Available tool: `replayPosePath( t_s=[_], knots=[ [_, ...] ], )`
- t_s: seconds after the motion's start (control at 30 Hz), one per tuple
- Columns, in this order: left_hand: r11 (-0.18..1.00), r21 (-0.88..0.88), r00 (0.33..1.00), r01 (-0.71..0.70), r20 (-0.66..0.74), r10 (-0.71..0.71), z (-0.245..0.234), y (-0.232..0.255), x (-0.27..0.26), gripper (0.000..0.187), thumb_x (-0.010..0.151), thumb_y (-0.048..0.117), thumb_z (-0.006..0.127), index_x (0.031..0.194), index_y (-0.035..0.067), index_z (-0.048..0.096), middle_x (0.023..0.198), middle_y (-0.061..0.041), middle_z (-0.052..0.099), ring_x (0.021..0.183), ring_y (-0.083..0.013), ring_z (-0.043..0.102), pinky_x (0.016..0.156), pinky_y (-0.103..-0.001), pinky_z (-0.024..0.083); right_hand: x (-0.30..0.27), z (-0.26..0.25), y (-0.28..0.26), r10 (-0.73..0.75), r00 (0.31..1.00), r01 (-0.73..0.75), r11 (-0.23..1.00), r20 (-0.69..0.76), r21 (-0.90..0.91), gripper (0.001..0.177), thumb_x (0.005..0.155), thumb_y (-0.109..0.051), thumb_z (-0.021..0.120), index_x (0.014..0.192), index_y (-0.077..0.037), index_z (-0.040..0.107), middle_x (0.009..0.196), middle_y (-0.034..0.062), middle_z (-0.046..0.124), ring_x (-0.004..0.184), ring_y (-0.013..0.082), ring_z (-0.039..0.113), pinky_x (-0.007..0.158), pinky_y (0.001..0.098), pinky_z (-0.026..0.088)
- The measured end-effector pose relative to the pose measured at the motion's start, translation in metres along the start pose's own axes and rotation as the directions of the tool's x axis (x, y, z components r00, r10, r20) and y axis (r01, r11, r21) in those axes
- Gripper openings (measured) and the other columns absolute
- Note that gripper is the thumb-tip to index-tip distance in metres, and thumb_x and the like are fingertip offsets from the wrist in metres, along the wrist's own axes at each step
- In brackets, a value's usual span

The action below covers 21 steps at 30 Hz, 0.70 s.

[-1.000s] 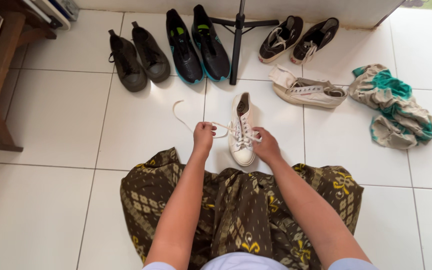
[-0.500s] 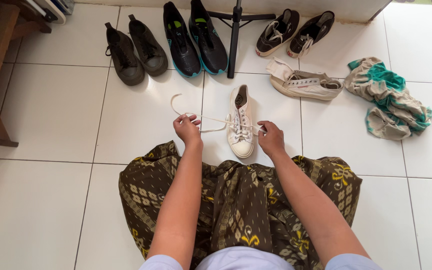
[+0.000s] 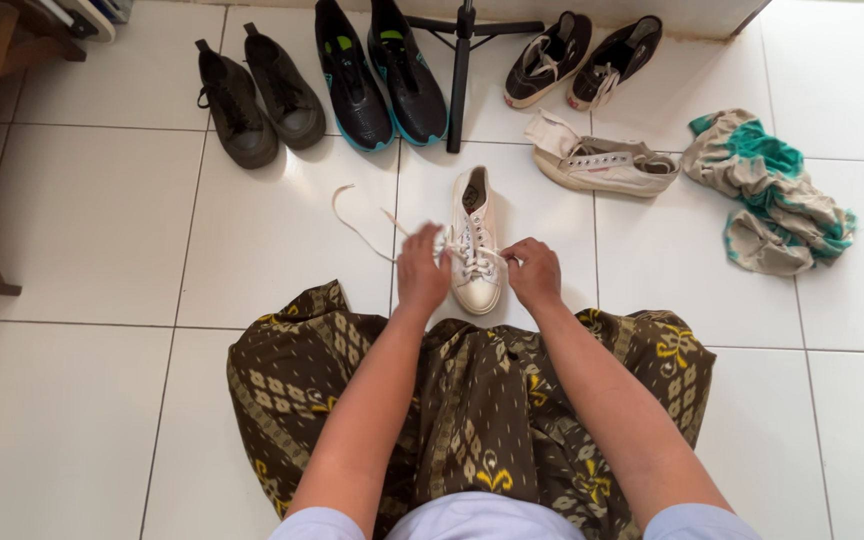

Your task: The person sits on the floor and laces a white canvas sneaker by threading the laces through the eyelets and tying them. The person handles the laces and the shoe directly with both hands.

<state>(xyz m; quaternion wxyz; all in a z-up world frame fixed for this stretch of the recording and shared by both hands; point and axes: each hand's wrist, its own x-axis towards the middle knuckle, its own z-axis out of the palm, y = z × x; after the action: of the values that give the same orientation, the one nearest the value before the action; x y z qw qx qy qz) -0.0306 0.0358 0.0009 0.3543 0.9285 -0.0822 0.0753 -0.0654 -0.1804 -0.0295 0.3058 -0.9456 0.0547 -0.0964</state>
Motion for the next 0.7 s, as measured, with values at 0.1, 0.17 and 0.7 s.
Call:
replayPosePath(
  t_s=[0.1, 0.17, 0.7],
  knots=[
    [0.993, -0.086, 0.988, 0.080, 0.139, -0.068, 0.002, 0.007, -0.003, 0.041, 0.094, 0.022, 0.067, 0.134, 0.015, 0.064, 0.131, -0.015, 0.063, 0.122, -0.0367, 0.057, 0.103, -0.048, 0.045, 0.001, -0.001, -0.005, 0.129, 0.990, -0.133, 0.989, 0.058, 0.065, 0.014, 0.087, -0.011, 0.069, 0.092, -0.017, 0.080, 0.097, 0.0013, 0.073, 0.089, 0.0244, 0.068, 0.086, 0.0383, 0.053],
    [0.985, -0.106, 0.977, 0.139, 0.179, -0.119, 0.004, 0.010, -0.004, 0.040, 0.092, 0.024, 0.069, 0.131, 0.014, 0.067, 0.129, -0.018, 0.062, 0.117, -0.0394, 0.056, 0.099, -0.048, 0.044, -0.002, -0.003, -0.008, 0.093, 0.994, -0.096, 0.994, 0.053, 0.054, 0.013, 0.087, -0.012, 0.069, 0.091, -0.017, 0.080, 0.098, 0.0016, 0.073, 0.088, 0.0240, 0.070, 0.084, 0.0379, 0.055],
    [0.993, -0.035, 0.982, 0.117, 0.151, -0.110, 0.023, -0.007, 0.005, 0.019, 0.093, 0.026, 0.070, 0.092, 0.010, 0.078, 0.095, -0.008, 0.068, 0.099, -0.0316, 0.061, 0.086, -0.046, 0.049, 0.001, -0.015, -0.033, 0.098, 0.993, -0.103, 0.992, 0.060, 0.071, 0.017, 0.089, -0.013, 0.066, 0.098, -0.017, 0.079, 0.102, -0.0001, 0.073, 0.091, 0.0239, 0.071, 0.083, 0.0365, 0.055]
  ],
)
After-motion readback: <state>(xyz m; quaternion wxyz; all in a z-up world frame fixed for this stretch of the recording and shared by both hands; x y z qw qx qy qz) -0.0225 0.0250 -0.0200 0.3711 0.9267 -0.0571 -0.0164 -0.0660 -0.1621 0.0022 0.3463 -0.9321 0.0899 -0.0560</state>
